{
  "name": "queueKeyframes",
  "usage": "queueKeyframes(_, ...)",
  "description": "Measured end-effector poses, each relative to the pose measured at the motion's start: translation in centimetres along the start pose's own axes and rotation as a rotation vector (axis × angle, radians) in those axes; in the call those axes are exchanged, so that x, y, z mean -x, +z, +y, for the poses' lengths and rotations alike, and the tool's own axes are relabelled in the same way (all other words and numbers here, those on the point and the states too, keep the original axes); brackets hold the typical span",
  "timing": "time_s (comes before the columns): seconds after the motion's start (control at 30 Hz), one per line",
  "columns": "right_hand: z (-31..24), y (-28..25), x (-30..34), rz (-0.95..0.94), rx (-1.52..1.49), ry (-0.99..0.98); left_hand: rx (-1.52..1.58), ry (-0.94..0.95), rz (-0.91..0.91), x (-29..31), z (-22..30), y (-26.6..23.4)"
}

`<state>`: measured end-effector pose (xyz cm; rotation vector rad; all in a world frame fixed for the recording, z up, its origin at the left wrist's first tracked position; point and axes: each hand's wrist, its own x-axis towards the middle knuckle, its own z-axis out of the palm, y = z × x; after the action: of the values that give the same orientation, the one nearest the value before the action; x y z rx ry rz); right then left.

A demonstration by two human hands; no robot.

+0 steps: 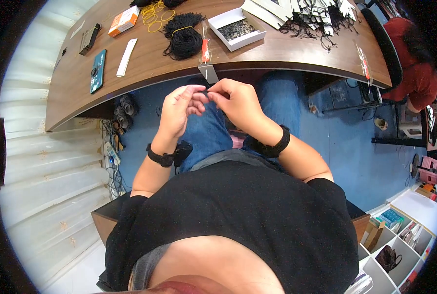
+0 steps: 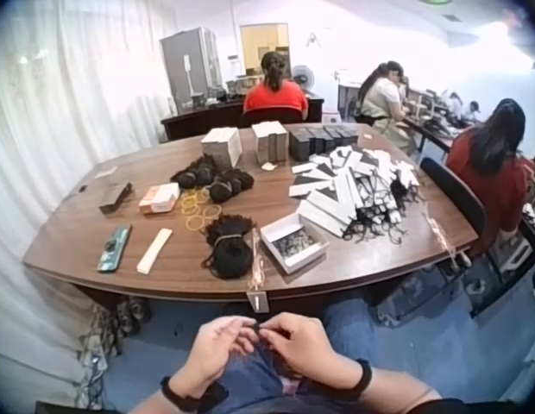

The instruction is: Threading cords through paper tags and organizing them at a workstation.

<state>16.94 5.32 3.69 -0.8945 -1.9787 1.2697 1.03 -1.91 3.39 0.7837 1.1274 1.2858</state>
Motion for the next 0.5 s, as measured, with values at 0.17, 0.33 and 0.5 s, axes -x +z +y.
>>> queueKeyframes(0.17,0.6,0.5,-0.1,-0.003,-0.271,0.137,0.118,0.072,0.09,-0.6,-1.2,-0.2)
queueKeyframes(0.33,1.6,0.9,0.1,-0.013,-0.271,0.16,0.017,0.1,0.119,-1.0,-1.8,-0.2)
queueKeyframes(0.5,3.3,0.7,-1.2,-0.001,-0.213,0.102,-0.488,0.541,0.165,-1.9,-2.0,-0.5)
